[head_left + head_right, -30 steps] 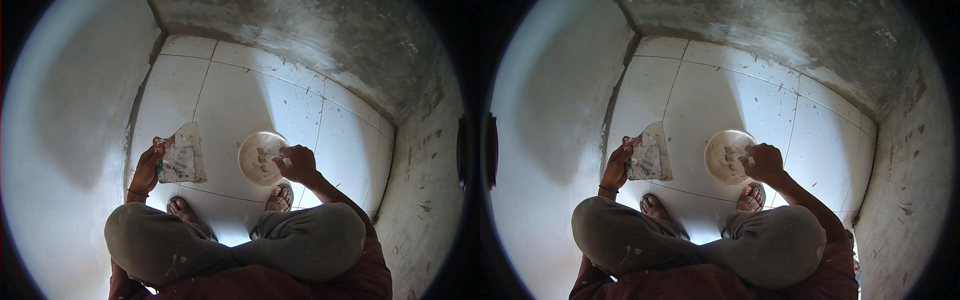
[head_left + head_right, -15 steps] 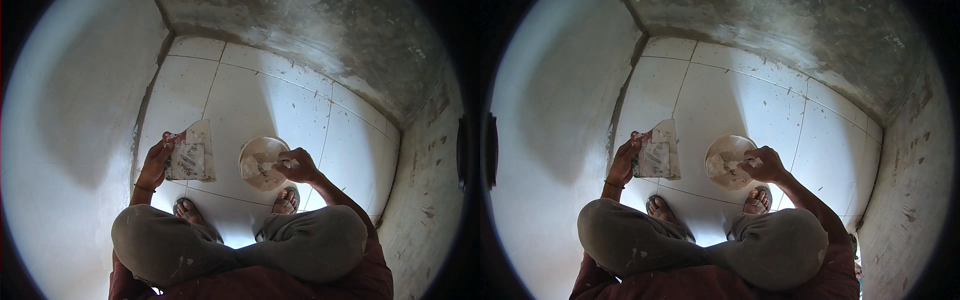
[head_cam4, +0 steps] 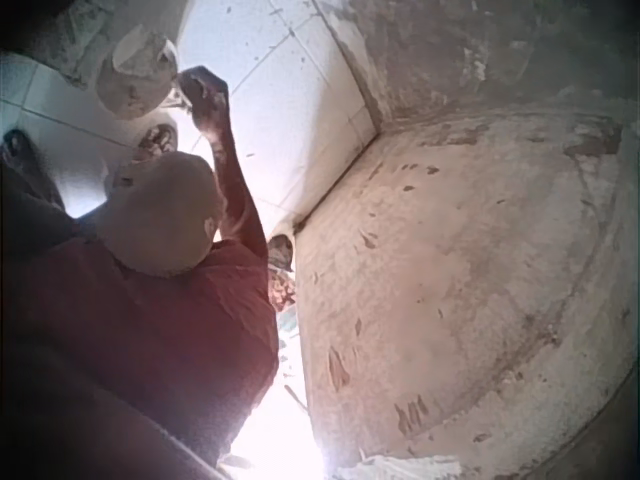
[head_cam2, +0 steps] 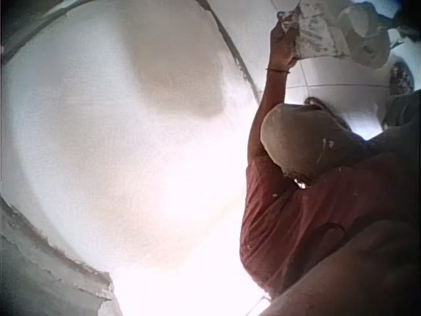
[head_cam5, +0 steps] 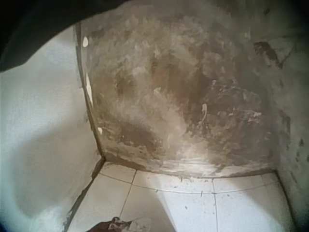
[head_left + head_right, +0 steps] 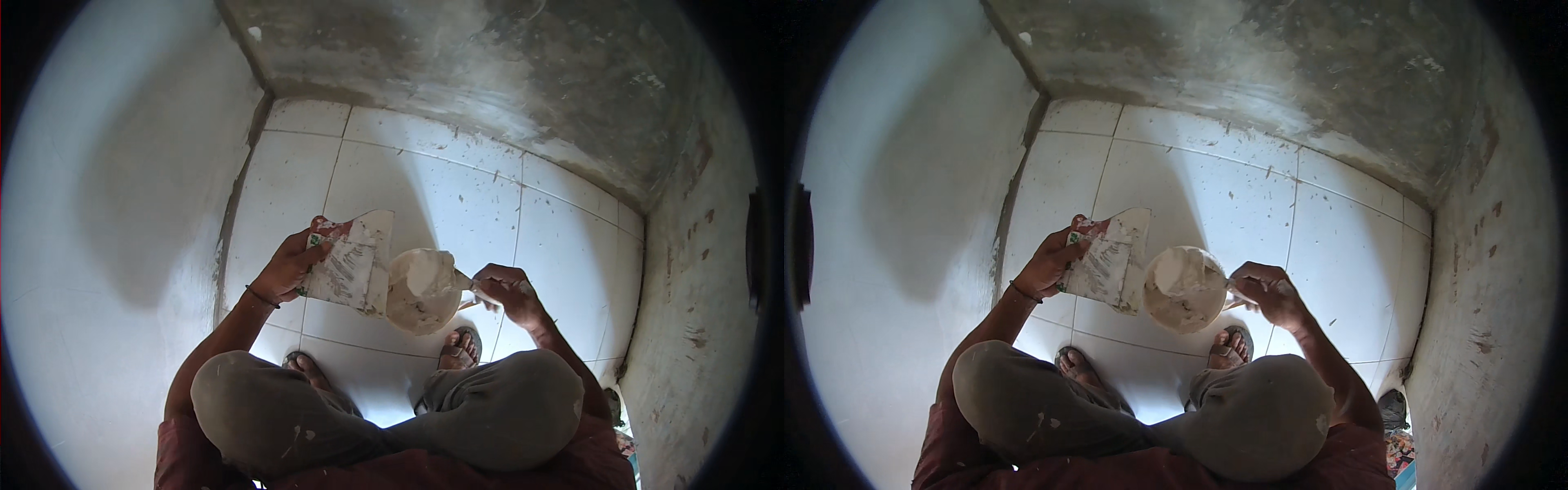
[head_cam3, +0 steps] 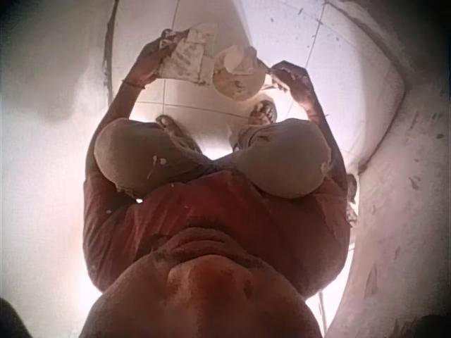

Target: The person applies and smooths wall putty on an interior wall using a putty knife.

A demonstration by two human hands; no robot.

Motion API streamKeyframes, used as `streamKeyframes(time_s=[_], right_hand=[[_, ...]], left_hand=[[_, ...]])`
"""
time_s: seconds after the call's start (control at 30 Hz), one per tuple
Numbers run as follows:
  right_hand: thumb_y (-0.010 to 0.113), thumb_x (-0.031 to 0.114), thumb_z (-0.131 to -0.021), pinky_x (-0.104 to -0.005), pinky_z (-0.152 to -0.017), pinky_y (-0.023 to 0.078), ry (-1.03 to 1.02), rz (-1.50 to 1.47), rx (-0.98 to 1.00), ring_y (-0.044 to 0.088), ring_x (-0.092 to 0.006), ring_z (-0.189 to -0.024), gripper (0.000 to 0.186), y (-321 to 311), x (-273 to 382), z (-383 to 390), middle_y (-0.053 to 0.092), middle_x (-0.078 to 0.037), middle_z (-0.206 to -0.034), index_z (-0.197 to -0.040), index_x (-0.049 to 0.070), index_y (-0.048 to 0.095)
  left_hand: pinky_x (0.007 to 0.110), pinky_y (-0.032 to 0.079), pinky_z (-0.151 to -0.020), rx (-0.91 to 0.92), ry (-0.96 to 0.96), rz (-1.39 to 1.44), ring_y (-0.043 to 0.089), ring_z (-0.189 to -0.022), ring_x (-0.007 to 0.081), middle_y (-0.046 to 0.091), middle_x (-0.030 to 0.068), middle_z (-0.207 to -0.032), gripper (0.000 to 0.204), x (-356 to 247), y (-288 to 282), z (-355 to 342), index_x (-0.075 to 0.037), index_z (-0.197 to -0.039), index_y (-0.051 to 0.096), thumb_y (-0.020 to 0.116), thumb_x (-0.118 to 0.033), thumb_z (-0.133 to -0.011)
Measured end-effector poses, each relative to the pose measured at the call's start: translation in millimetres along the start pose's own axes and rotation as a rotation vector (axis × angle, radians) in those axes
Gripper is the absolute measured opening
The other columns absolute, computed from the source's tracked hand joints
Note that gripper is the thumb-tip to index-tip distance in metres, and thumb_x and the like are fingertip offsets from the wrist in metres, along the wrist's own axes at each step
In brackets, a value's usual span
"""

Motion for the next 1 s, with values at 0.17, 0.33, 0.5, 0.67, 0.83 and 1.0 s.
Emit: streamKeyframes(time_s=[0.17,0.33,0.5,0.67,0.83,1.0], right_hand=[[0.068,0.002,-0.094,-0.0296,-0.091,0.046,-0.527,-0.146,-0.073,0.058,-0.0137,-0.099,0.023,23,47,-6,0.061,-0.006,-0.106,-0.115,0.000,0.061],[0.077,-0.004,-0.079,-0.0300,-0.085,0.049,-0.727,0.027,-0.260,0.060,-0.0174,-0.097,0.035,32,76,-15,0.060,-0.009,-0.104,-0.111,0.003,0.063],[0.079,-0.004,-0.074,-0.0311,-0.074,0.053,-0.843,0.177,-0.349,0.064,-0.0176,-0.087,0.036,27,85,-8,0.061,-0.010,-0.101,-0.107,0.001,0.065],[0.082,-0.006,-0.073,-0.0292,-0.074,0.049,-0.809,0.242,-0.339,0.060,-0.0166,-0.088,0.039,14,71,-3,0.059,-0.010,-0.101,-0.106,0.002,0.063],[0.074,-0.011,-0.070,-0.0351,-0.070,0.049,-0.770,0.573,-0.390,0.062,-0.0243,-0.080,0.034,3,43,13,0.061,-0.010,-0.093,-0.099,0.004,0.064],[0.070,0.002,-0.069,-0.0418,-0.067,0.045,-0.671,1.125,-0.384,0.060,-0.0282,-0.079,0.022,31,13,14,0.062,-0.008,-0.088,-0.089,0.011,0.069]], left_hand=[[0.036,0.061,-0.093,0.101,-0.073,0.152,0.070,-0.109,0.0206,0.067,0.0135,-0.126,0.040,-31,40,-22,0.005,-0.138,0.051,0.056,-0.012,-0.103],[0.039,0.059,-0.099,0.201,-0.002,0.247,0.069,-0.114,0.0234,0.064,0.0156,-0.131,0.045,-58,63,-18,0.006,-0.142,0.047,0.057,-0.010,-0.101],[0.039,0.057,-0.101,0.171,0.109,0.292,0.068,-0.118,0.0233,0.064,0.0150,-0.133,0.048,-63,62,-3,0.004,-0.144,0.046,0.058,-0.009,-0.100],[0.040,0.060,-0.098,0.114,0.225,0.333,0.068,-0.116,0.0242,0.065,0.0159,-0.132,0.045,-64,48,1,0.004,-0.144,0.047,0.056,-0.011,-0.103],[0.040,0.060,-0.098,0.089,0.235,0.298,0.069,-0.115,0.0244,0.065,0.0153,-0.131,0.045,-74,26,6,0.005,-0.143,0.048,0.057,-0.013,-0.103],[0.039,0.056,-0.103,-0.060,0.224,0.276,0.067,-0.118,0.0233,0.063,0.0135,-0.133,0.047,-86,10,5,0.002,-0.145,0.048,0.056,-0.021,-0.106]])
Point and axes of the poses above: each hand's wrist, its own z-axis away from the middle knuckle, its own y-axis out of the palm, x = y × z, the point moved 5 cm from there along -z, towards the middle knuckle
